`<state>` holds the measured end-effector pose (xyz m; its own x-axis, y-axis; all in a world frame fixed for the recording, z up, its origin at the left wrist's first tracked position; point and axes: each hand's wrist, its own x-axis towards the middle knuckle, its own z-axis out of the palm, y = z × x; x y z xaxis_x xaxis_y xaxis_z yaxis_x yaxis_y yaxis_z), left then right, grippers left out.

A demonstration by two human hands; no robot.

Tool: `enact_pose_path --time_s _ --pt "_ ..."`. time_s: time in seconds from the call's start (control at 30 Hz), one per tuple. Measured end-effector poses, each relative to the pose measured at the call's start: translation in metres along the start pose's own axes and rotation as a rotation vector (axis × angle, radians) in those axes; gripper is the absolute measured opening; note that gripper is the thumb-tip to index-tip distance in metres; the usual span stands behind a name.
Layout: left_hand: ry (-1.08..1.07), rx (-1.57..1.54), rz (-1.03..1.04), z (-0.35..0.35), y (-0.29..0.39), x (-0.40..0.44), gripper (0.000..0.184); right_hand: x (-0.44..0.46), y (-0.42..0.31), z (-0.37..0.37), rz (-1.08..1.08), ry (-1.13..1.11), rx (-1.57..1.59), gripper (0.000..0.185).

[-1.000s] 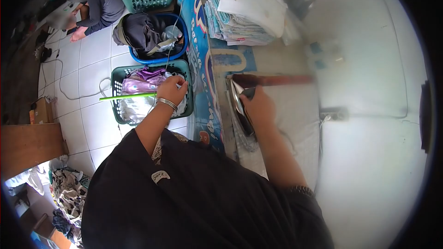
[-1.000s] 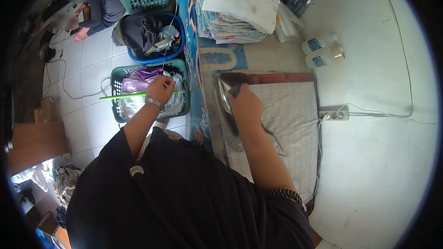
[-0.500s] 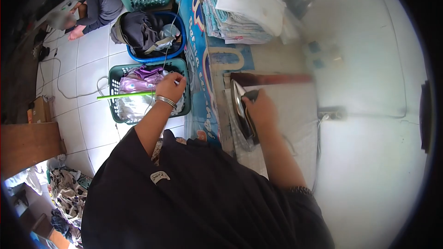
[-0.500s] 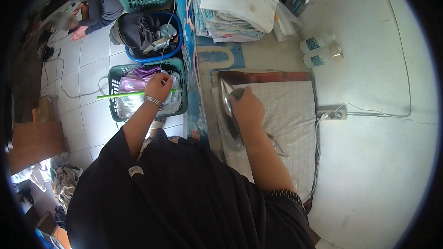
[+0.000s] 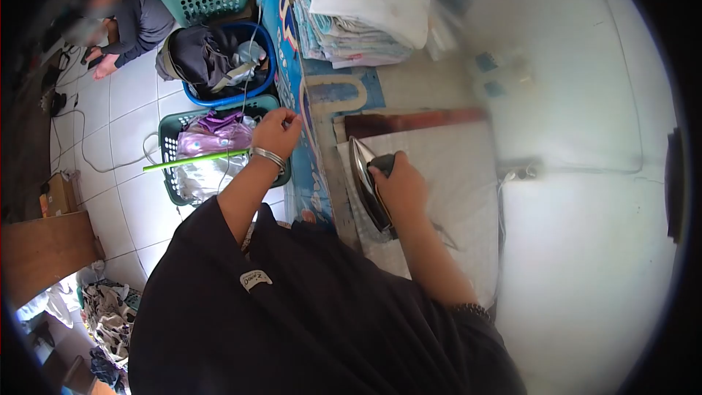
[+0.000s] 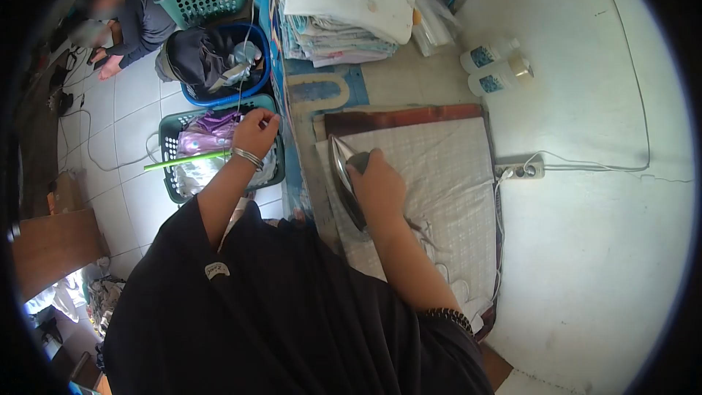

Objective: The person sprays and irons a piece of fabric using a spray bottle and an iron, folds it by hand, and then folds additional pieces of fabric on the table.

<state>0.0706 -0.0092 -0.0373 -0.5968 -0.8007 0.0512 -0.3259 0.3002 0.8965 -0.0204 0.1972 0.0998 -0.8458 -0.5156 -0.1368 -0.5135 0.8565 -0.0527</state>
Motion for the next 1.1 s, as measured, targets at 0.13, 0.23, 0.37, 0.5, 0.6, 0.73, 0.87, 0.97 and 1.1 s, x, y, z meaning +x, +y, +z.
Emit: enact_pose_path --time_s 0.13,0.23,0.37,0.5,0.6,0.73,0.87,0.97,1.1 --pt "-0.054 -0.031 0.061 0.012 0.025 -0.01 0.025 0.024 0.017 -0.002 0.063 0.066 0.045 0.038" --pt "-0.122 0.252 0.224 0.033 0.046 -0.021 0.031 0.035 0.034 -0.003 0.104 0.123 0.068 0.041" --pt "-0.102 0.389 0.346 0.054 0.052 -0.036 0.027 0.035 0.041 -0.006 0.128 0.113 0.059 0.036" --pt "-0.087 0.335 0.449 0.068 0.037 -0.036 0.019 0.035 0.055 -0.005 0.167 0.133 0.072 0.037" --pt "-0.037 0.287 0.475 0.073 0.031 -0.035 0.015 0.043 0.076 -0.006 0.223 0.168 0.06 0.038" --pt "-0.006 0.245 0.501 0.075 0.03 -0.034 0.011 0.061 0.12 0.003 0.284 0.223 0.043 0.04" --pt "0.002 0.24 0.518 0.076 0.029 -0.033 0.011 0.068 0.134 -0.001 0.319 0.193 0.067 0.042" --pt "-0.001 0.227 0.496 0.077 0.03 -0.032 0.012 0.053 0.108 -0.012 0.181 0.097 0.08 0.042" --pt "0.003 0.195 0.504 0.079 0.026 -0.032 0.011 0.022 0.064 -0.025 -0.077 -0.14 -0.016 0.042"
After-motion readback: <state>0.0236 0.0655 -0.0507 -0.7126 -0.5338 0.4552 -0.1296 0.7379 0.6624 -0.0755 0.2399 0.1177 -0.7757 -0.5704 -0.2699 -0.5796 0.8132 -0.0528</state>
